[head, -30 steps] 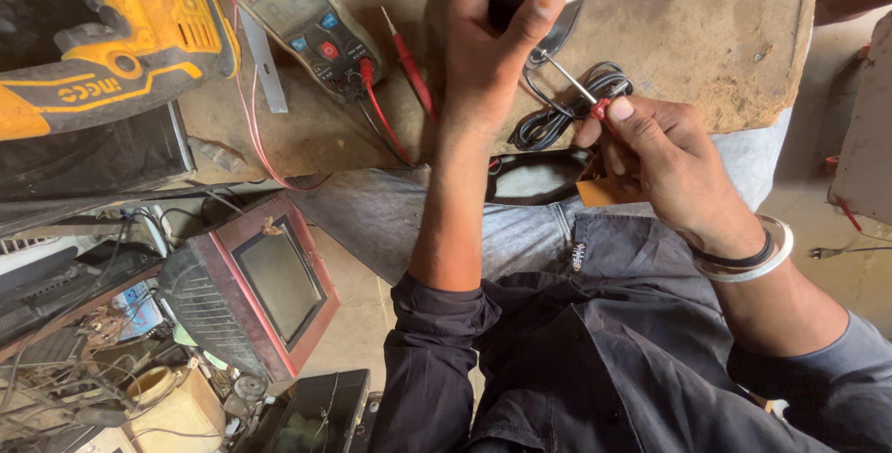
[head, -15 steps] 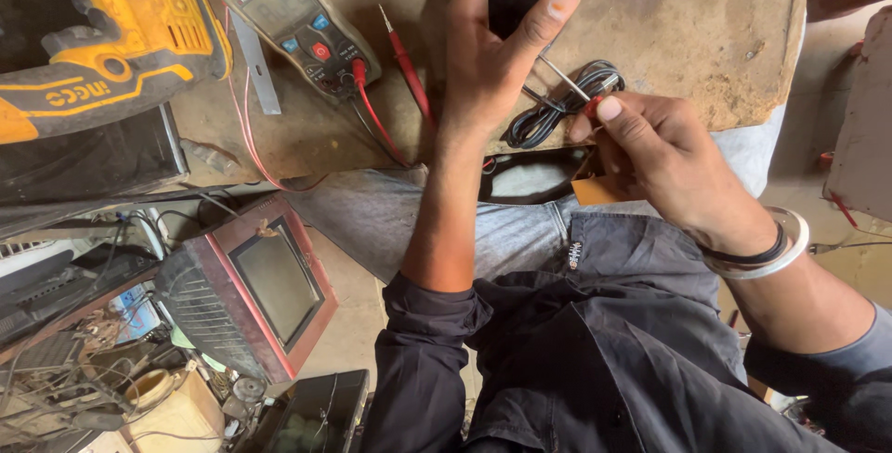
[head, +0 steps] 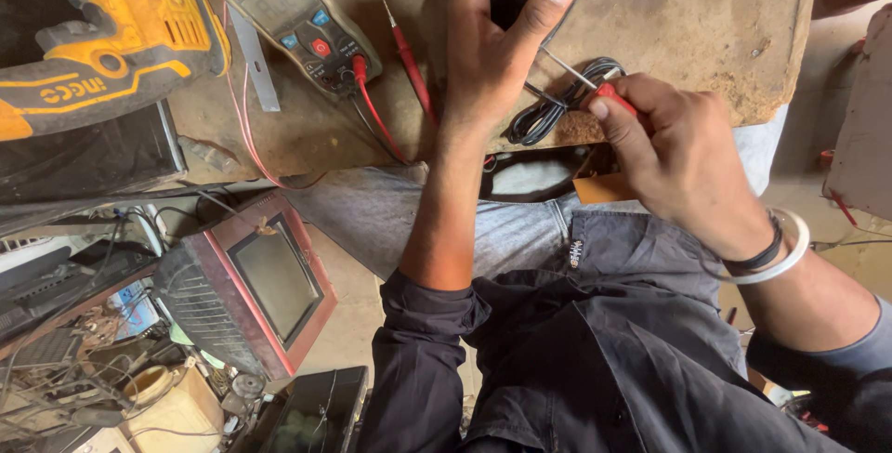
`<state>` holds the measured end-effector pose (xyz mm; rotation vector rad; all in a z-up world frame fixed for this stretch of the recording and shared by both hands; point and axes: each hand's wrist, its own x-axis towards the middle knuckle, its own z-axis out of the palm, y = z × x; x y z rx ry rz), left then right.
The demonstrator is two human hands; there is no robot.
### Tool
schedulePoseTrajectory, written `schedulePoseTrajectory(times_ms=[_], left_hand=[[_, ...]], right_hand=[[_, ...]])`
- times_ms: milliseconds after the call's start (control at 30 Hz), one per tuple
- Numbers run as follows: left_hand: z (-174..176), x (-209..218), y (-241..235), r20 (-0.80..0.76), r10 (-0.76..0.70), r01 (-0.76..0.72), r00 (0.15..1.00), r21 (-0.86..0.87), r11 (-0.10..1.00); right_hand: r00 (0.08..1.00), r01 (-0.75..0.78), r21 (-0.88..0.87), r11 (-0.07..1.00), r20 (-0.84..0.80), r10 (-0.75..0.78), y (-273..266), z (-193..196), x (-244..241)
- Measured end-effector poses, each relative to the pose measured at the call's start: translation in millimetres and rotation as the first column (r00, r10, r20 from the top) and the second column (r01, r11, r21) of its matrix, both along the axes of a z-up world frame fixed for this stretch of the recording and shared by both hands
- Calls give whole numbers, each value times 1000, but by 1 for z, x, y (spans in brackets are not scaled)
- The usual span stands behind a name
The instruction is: The person disassembles a small black electronic device using a screwdriver, removes the casing, and tests internal components with a multimeter. The device remains open on the workbench as the clip ends.
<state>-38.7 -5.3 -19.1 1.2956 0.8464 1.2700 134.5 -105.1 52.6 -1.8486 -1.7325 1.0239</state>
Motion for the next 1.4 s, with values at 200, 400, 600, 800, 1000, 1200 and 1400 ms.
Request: schedulePoseTrajectory(times_ms=[200,400,600,800,1000,1200,1400], left_hand=[[-2,2,-2,37,26,-25,999,-28,999],[3,3,-1,7,70,-70,998,-12,998],[10,-4,-4,-152,127,-113,980,97,989],[10,-4,-1,-142,128,-109,981,133,985],[7,-4,-1,-101,92,-79,991,126,989],[6,-5,-1,-116,98,-85,988,116,990],[5,-1,-4,-27,75,-74,997,34,997]], right_hand=[[984,-123,402,907,169,58,1,12,-3],[986,-84,250,965,160,44,11,20,2],[987,-18,-102,995,-158,1,15,15,14],[781,0,-640,768,-480,-400,38,9,27],[587,-114,-761,638,-570,-575,46,9,31],[743,-48,-662,748,-524,-416,40,3,21],[990,-73,-129,989,-127,57,26,8,14]])
